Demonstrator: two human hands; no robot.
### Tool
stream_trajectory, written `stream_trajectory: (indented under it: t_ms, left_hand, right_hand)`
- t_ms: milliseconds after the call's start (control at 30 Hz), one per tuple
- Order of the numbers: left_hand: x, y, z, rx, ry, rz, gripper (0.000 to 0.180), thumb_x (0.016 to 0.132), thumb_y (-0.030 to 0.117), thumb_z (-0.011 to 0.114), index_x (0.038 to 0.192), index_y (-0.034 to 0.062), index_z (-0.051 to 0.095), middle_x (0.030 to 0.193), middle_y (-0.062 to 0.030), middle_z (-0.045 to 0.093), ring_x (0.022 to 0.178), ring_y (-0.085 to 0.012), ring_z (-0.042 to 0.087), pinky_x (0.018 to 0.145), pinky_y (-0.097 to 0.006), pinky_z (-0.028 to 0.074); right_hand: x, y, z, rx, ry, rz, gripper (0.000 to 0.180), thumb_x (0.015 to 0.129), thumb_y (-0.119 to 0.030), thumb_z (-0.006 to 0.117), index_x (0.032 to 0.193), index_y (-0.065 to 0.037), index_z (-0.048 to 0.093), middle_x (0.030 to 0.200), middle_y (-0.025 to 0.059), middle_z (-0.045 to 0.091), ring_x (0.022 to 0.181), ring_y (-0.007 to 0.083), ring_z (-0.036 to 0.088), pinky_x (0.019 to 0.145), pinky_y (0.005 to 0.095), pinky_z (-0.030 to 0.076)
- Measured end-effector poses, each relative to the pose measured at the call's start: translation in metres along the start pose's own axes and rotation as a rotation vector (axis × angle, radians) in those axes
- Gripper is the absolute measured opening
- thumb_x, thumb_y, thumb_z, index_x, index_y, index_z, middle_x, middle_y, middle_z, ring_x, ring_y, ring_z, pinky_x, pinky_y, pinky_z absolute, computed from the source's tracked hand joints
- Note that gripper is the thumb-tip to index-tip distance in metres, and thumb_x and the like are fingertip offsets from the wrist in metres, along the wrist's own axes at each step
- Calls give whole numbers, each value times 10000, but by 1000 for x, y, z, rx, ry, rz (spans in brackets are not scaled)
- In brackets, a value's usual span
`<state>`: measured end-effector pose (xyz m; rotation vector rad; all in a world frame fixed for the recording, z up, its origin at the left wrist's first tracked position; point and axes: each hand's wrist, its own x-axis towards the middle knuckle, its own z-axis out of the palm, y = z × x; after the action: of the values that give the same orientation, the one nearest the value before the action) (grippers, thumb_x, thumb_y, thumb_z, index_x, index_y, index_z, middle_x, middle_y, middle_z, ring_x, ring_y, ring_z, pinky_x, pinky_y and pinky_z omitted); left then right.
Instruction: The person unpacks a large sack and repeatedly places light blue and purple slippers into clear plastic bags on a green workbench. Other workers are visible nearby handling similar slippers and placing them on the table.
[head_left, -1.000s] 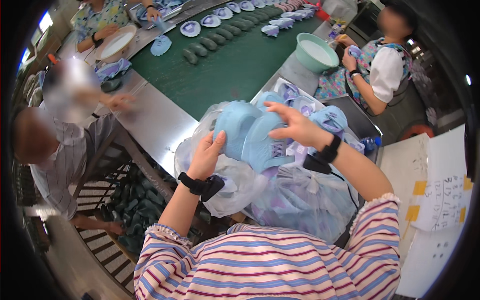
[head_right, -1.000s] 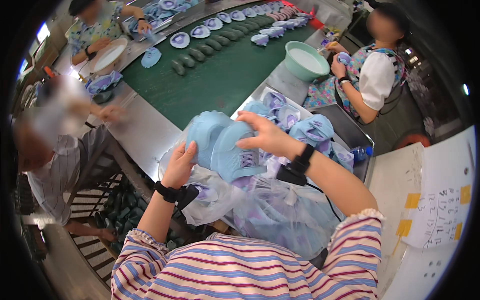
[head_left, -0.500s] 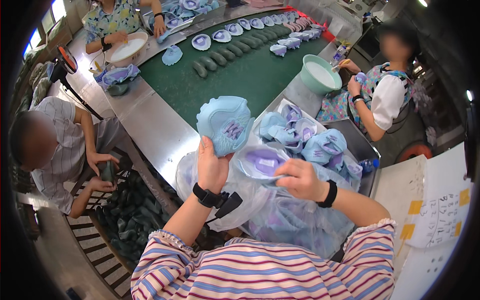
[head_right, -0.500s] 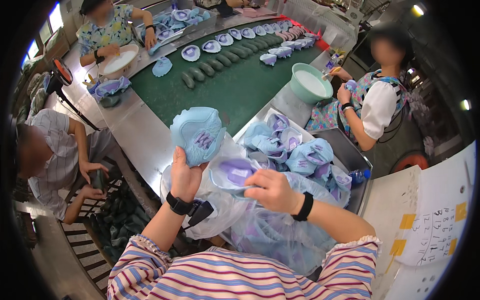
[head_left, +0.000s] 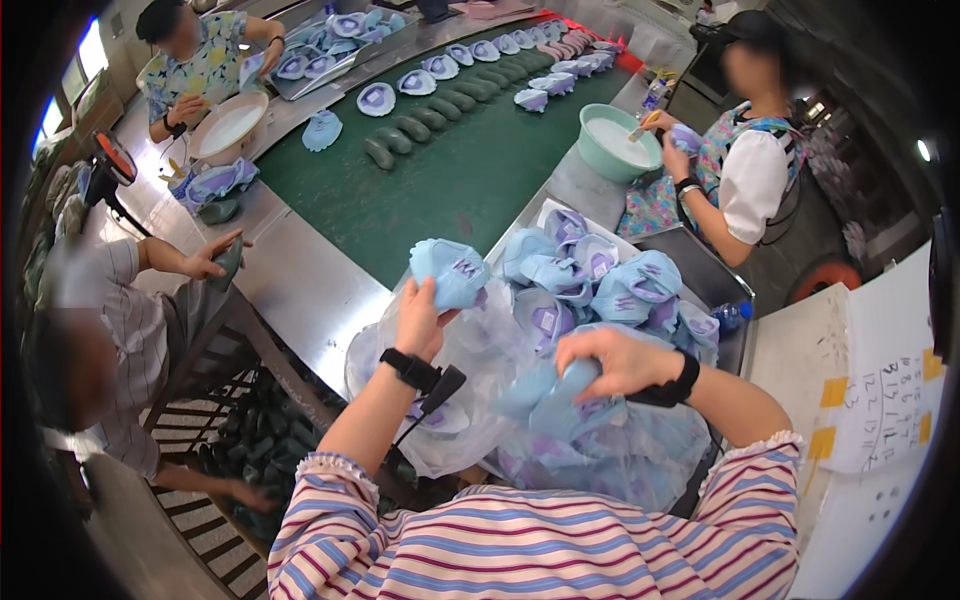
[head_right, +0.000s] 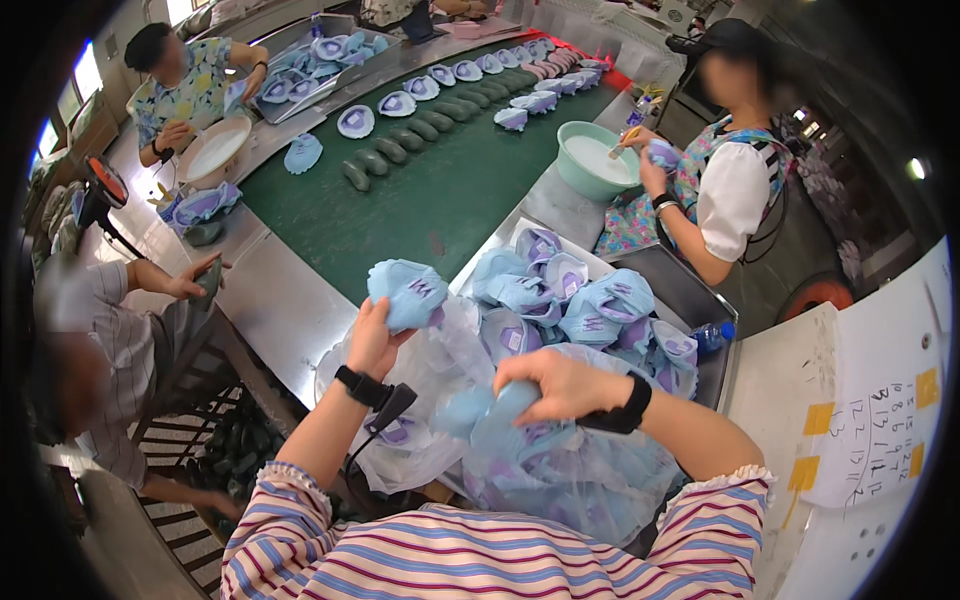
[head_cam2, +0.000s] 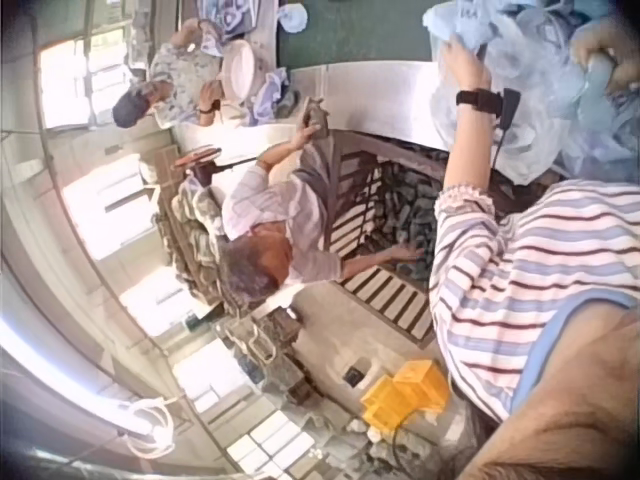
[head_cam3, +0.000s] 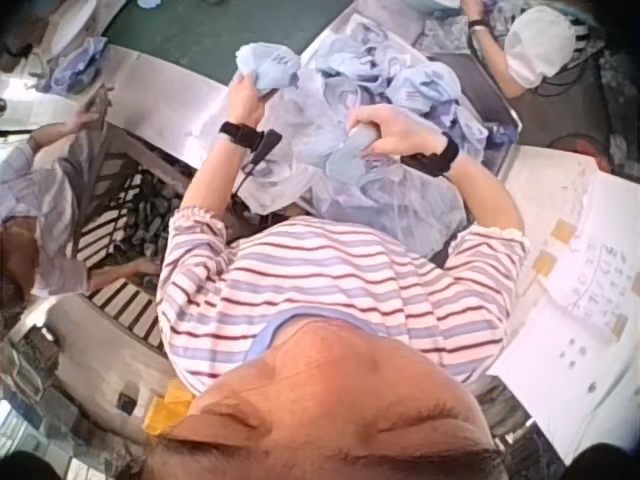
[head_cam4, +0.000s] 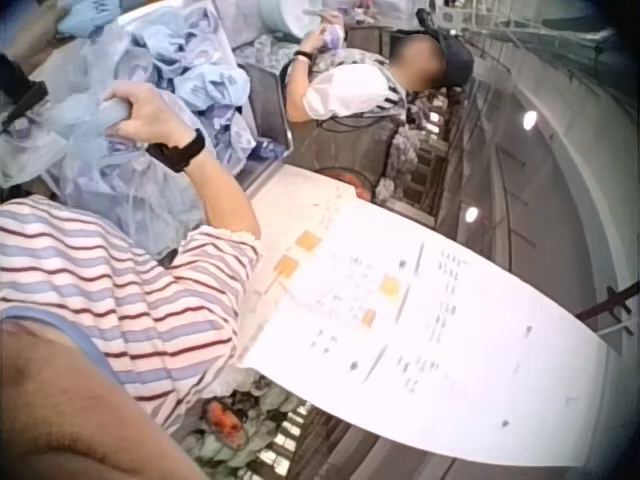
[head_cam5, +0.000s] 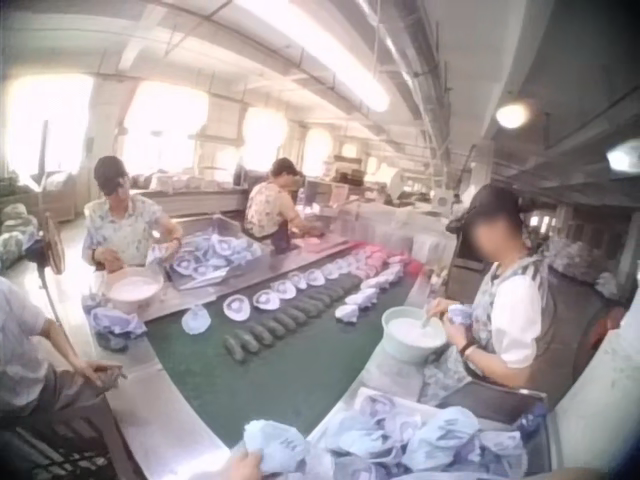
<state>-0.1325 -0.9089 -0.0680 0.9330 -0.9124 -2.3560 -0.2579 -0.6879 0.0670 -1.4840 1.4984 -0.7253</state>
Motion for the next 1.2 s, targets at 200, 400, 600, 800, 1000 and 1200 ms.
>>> stream_trajectory:
  t_ms: [200,400,600,800,1000,1200]
  left_hand:
    - [64,-44,74,66,-298,-76,265,963,196,412,1186,62,460,1121,-83,569,1013,-213,569,838,-435,490]
    - [44,-119,160,328,-710,-228,309,938,222,487,1162,10,460,1064,-90,567,976,-216,575,756,-378,518]
    - [35,-176,220,792,-1212,-135,496,889,289,603,1206,-46,419,1165,-164,513,1084,-248,527,873,-323,471]
    - [23,-149,200,845,-1172,166,666,925,343,520,1402,-26,238,1413,-192,343,1272,-305,395,1019,-345,353]
    - [4,-59,147,313,-1093,-410,704,931,582,272,1365,34,352,1342,-140,448,1249,-261,428,1036,-390,345]
    - [-34,-18,114,356,-1168,-28,767,810,480,588,1368,32,314,1342,-108,420,1239,-253,413,1038,-400,329]
  right_hand:
    - [-27,-30,8,-59,95,-54,313,655,-42,729,935,-45,588,888,48,584,799,177,561,708,299,438]
    - [-60,-45,-3,-105,281,-24,347,667,-57,748,968,-43,576,898,42,579,802,151,555,730,281,444]
    - [-73,-35,3,-47,225,45,372,704,-56,745,1026,-55,557,934,38,596,820,115,549,728,270,445]
    - [-97,-41,-2,-50,388,115,384,711,-120,752,1035,-53,557,892,44,610,819,144,565,718,277,448]
    - [-97,14,-20,-248,723,107,484,641,-208,781,1042,-51,559,930,101,619,845,222,599,732,330,451]
    - [-56,35,-43,-307,857,90,572,527,-225,783,1019,-31,565,946,162,618,886,305,597,750,362,464]
